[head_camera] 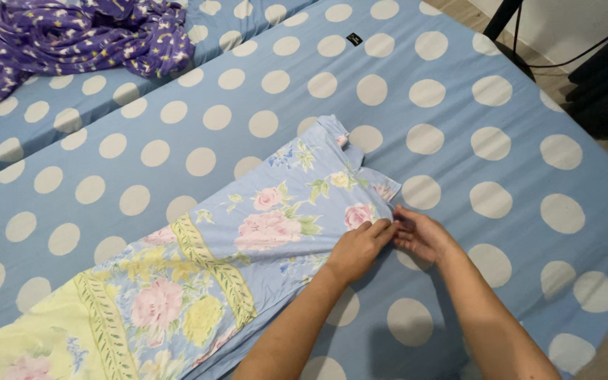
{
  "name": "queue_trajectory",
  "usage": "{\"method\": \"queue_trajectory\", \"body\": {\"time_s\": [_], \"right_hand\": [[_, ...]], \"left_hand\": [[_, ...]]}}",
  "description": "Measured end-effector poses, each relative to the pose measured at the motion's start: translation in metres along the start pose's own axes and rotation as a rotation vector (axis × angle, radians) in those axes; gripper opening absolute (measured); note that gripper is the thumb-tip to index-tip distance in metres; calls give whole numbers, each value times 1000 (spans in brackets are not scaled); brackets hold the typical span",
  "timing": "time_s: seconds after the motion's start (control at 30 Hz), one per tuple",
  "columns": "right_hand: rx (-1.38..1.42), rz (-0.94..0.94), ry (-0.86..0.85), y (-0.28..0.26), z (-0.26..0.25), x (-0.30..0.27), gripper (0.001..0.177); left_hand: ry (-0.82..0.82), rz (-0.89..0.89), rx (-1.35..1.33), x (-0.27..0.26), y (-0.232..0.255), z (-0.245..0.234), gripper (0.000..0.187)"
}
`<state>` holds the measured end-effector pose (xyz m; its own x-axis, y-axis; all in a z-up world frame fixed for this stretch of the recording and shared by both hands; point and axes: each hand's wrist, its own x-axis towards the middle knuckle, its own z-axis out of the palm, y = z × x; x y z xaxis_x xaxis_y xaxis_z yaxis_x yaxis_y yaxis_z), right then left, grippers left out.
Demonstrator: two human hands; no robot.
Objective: The person picks up and folds a pair of shorts from the bed, places them aside, and then spreads out, aligns, and folds a bedsheet.
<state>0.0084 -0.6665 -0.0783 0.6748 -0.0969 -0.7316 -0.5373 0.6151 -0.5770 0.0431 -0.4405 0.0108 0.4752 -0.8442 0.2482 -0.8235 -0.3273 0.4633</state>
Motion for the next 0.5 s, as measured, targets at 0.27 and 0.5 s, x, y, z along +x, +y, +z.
{"method": "queue_trajectory", "body": {"time_s": [0.27,0.5], "right_hand": [[77,-9,-19,11,3,3,12],[-296,-432,338,-28,20,-41,21]], "left_hand": [[34,6,-61,0,4,-10,62],[222,-218,-273,-19,10,-2,47]]}}
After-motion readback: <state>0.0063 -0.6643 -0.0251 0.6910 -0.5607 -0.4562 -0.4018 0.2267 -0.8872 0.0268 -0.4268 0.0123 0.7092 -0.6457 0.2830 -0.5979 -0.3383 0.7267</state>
